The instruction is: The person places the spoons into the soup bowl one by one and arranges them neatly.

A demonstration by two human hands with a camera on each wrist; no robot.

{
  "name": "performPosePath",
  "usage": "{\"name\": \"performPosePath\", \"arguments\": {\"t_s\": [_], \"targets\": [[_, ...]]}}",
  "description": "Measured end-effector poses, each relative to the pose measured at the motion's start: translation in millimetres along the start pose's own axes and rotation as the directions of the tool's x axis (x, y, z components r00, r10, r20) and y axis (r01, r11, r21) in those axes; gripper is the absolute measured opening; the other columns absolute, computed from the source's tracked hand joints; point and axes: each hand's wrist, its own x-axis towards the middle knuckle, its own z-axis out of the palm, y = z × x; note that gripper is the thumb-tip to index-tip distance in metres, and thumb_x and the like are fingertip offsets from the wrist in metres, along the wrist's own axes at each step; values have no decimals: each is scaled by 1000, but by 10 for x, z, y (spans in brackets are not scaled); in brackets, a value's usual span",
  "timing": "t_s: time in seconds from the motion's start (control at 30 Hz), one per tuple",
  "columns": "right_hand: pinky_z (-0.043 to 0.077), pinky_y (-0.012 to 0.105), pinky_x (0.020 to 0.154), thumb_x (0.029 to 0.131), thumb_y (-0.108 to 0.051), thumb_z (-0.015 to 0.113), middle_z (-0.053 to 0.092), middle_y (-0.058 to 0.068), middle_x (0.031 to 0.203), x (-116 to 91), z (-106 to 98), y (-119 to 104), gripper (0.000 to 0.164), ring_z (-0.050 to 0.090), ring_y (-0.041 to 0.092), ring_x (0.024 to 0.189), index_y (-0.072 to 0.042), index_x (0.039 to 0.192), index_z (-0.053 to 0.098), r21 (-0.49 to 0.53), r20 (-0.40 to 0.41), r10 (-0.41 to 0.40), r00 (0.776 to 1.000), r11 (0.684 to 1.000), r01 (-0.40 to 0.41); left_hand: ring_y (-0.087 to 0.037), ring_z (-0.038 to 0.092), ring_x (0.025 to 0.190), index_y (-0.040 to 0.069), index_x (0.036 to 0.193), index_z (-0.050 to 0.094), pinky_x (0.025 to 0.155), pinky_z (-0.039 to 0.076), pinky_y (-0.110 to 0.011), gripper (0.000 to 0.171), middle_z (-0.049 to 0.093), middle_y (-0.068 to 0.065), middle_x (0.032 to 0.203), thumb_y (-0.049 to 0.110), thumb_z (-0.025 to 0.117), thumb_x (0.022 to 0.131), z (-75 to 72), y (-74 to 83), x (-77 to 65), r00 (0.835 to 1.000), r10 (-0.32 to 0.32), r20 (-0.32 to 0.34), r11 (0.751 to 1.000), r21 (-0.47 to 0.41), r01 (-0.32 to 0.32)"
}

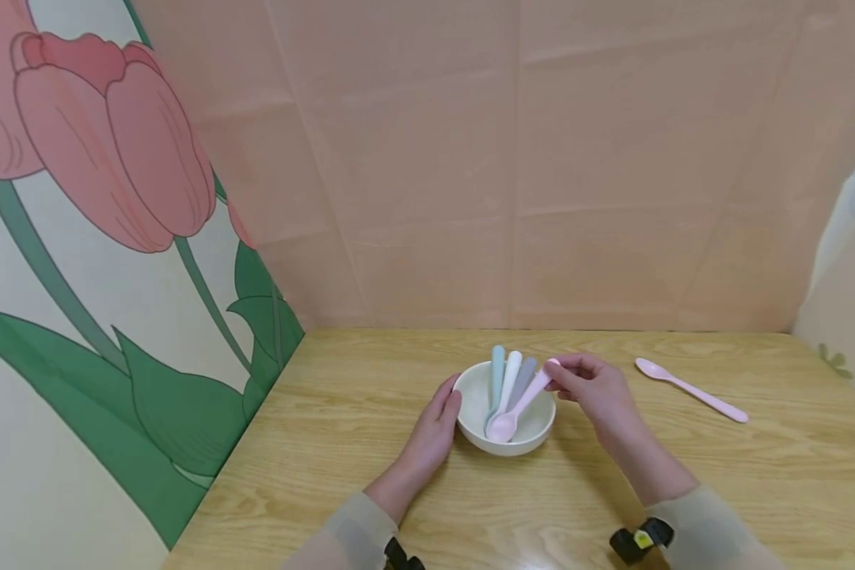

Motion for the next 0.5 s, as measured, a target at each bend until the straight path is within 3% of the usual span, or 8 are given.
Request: {"name": "performPosePath", "arguments": {"t_s": [0.3, 0.5], "targets": [[65, 27, 85, 106, -25, 80, 77, -4, 97, 37, 15, 42, 42, 75, 9, 90, 4, 133, 70, 14, 4, -17, 1000, 1000, 17, -20, 32, 163, 26, 171, 42, 135, 23, -51, 55, 46, 4, 171, 47, 37, 121, -11, -1, 2, 1000, -15, 6, 1000, 9, 15], [64, 27, 86, 106, -26, 80, 77, -4, 99, 76, 20, 74, 43, 74, 9, 91, 4, 135, 70, 14, 2, -11, 1000, 1000, 11, -24, 34, 162, 20, 171, 43, 135, 23, -53, 54, 48, 0, 171, 42, 38, 122, -7, -13, 3, 1000, 8, -2, 1000, 10, -8]]}}
